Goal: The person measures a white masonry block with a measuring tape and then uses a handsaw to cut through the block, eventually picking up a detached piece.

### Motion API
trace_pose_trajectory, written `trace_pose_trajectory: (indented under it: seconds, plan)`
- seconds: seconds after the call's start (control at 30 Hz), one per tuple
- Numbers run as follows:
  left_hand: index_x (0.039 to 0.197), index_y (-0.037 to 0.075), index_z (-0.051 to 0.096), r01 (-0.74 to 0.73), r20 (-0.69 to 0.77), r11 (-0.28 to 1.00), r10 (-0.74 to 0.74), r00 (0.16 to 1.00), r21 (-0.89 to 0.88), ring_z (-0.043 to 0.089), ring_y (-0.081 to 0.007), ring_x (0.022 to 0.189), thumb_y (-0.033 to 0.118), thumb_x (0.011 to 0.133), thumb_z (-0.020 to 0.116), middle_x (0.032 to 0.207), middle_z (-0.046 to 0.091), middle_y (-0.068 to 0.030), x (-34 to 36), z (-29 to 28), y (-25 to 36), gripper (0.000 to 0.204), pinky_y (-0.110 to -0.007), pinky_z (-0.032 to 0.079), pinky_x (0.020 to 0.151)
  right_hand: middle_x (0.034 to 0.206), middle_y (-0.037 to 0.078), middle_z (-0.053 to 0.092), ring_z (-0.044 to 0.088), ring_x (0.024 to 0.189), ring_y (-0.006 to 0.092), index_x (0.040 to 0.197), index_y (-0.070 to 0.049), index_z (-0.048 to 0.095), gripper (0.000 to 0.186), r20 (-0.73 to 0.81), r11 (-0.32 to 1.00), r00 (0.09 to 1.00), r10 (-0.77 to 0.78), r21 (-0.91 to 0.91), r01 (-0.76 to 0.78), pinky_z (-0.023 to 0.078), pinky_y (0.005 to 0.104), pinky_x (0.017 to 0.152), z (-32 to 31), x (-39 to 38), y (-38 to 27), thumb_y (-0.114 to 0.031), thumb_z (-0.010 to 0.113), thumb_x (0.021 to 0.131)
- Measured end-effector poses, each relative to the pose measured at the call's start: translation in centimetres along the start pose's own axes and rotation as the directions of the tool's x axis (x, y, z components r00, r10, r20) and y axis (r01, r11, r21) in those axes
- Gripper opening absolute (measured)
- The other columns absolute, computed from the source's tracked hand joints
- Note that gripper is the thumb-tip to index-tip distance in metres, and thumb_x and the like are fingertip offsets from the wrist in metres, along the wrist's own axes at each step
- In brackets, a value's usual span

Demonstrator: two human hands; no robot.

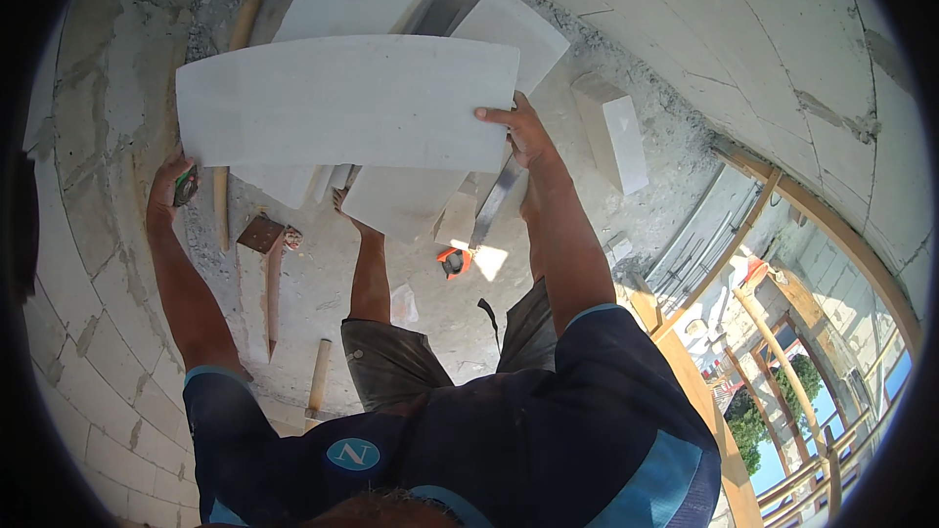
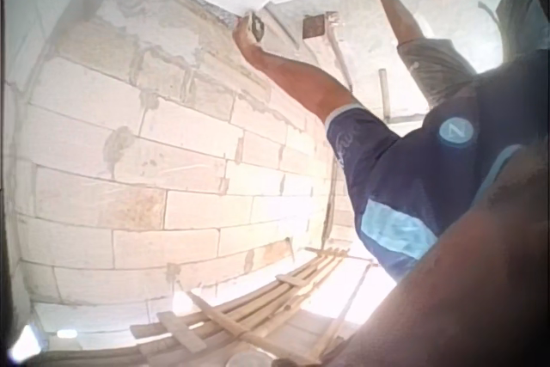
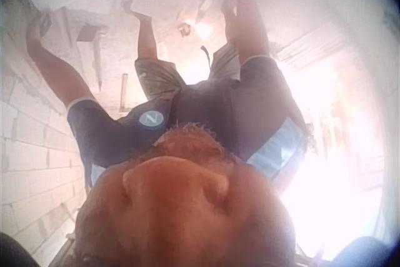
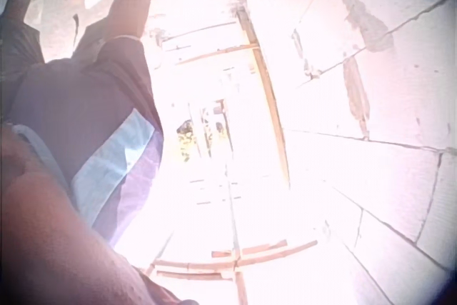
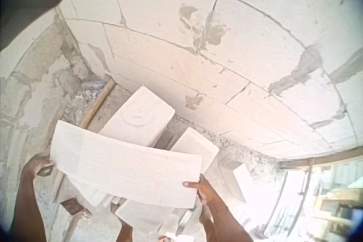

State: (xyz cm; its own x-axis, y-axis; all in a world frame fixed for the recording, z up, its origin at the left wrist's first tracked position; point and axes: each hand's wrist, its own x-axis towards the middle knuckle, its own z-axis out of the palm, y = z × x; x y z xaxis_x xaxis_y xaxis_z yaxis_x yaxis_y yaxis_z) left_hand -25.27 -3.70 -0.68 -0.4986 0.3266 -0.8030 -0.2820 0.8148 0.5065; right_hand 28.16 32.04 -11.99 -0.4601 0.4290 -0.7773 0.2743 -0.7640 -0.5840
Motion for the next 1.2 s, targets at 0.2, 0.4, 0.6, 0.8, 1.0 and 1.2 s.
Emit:
trace_pose_trajectory:
  seconds: [0.2, 0.4, 0.6, 0.8, 1.0, 1.2]
  plan:
    - [0.154, 0.01, 0.049, -0.022, 0.035, 0.993, 0.018, 0.999, 0.112, 0.062, -0.0088, 0.074, 0.031, 0.081, 0.077, 0.118, 0.071, -0.0019, -0.5, 3.2, 2.6, 0.082, -0.026, 0.048, 0.057, 0.133, 0.022, 0.057, 0.052, 0.13, 0.0365, 0.146, 0.003, 0.039, 0.087, -0.025, 0.97, 0.999, -0.02, 0.243, 0.025, 0.039, 0.047, 0.114, -0.9, -7.6, 5.8, -0.019, 0.084, 0.075]
    - [0.156, 0.0, 0.042, -0.055, 0.073, 0.995, 0.049, 0.996, 0.081, 0.066, -0.0137, 0.102, 0.018, 0.081, 0.079, 0.141, 0.062, -0.008, -1.9, 7.8, 2.7, 0.086, -0.028, 0.054, 0.079, 0.137, 0.019, 0.055, 0.051, 0.131, 0.0333, 0.148, -0.003, 0.043, 0.081, -0.152, 0.904, 0.987, 0.051, 0.426, 0.019, 0.042, 0.0491, 0.111, -5.7, -9.3, 10.9, -0.031, 0.081, 0.083]
    - [0.155, -0.005, 0.04, -0.136, -0.016, 0.991, 0.136, 0.991, 0.003, 0.063, -0.0164, 0.114, 0.012, 0.083, 0.078, 0.145, 0.058, -0.0119, -3.2, 8.4, 1.5, 0.084, -0.028, 0.05, 0.094, 0.138, 0.015, 0.052, 0.05, 0.132, 0.0332, 0.149, -0.013, 0.038, 0.081, -0.234, 0.883, 0.969, 0.084, 0.468, 0.036, 0.044, 0.0538, 0.11, -3.6, -8.8, 11.3, -0.036, 0.081, 0.084]
    - [0.155, -0.005, 0.04, -0.15, 0.004, 0.985, 0.15, 0.989, 0.08, 0.061, -0.0185, 0.118, 0.013, 0.084, 0.078, 0.146, 0.055, -0.0138, -4.1, 9.5, 3.5, 0.082, -0.029, 0.049, 0.098, 0.137, 0.013, 0.049, 0.046, 0.132, 0.0337, 0.148, -0.019, 0.036, 0.088, -0.207, 0.823, 0.972, 0.111, 0.567, 0.027, 0.043, 0.0585, 0.109, -4.1, -7.9, 14.1, -0.034, 0.085, 0.076]
    - [0.154, -0.008, 0.04, -0.14, -0.017, 0.985, 0.143, 0.99, 0.098, 0.061, -0.0195, 0.118, 0.014, 0.083, 0.079, 0.147, 0.055, -0.0168, -4.2, 10.1, 3.5, 0.084, -0.03, 0.051, 0.096, 0.143, 0.013, 0.041, 0.043, 0.134, 0.0363, 0.152, -0.023, 0.028, 0.096, -0.265, 0.833, 0.958, 0.108, 0.551, 0.059, 0.041, 0.0646, 0.107, -5.1, -7.9, 14.8, -0.037, 0.084, 0.076]
    - [0.153, -0.012, 0.038, -0.164, 0.055, 0.971, 0.157, 0.986, 0.171, 0.064, -0.0195, 0.111, 0.013, 0.083, 0.078, 0.139, 0.06, -0.0191, -4.7, 14.0, 5.3, 0.084, -0.029, 0.052, 0.093, 0.141, 0.016, 0.054, 0.05, 0.133, 0.0345, 0.149, -0.009, 0.043, 0.078, -0.305, 0.788, 0.949, 0.085, 0.603, 0.123, 0.04, 0.0554, 0.112, -9.9, -7.2, 21.5, -0.04, 0.077, 0.086]
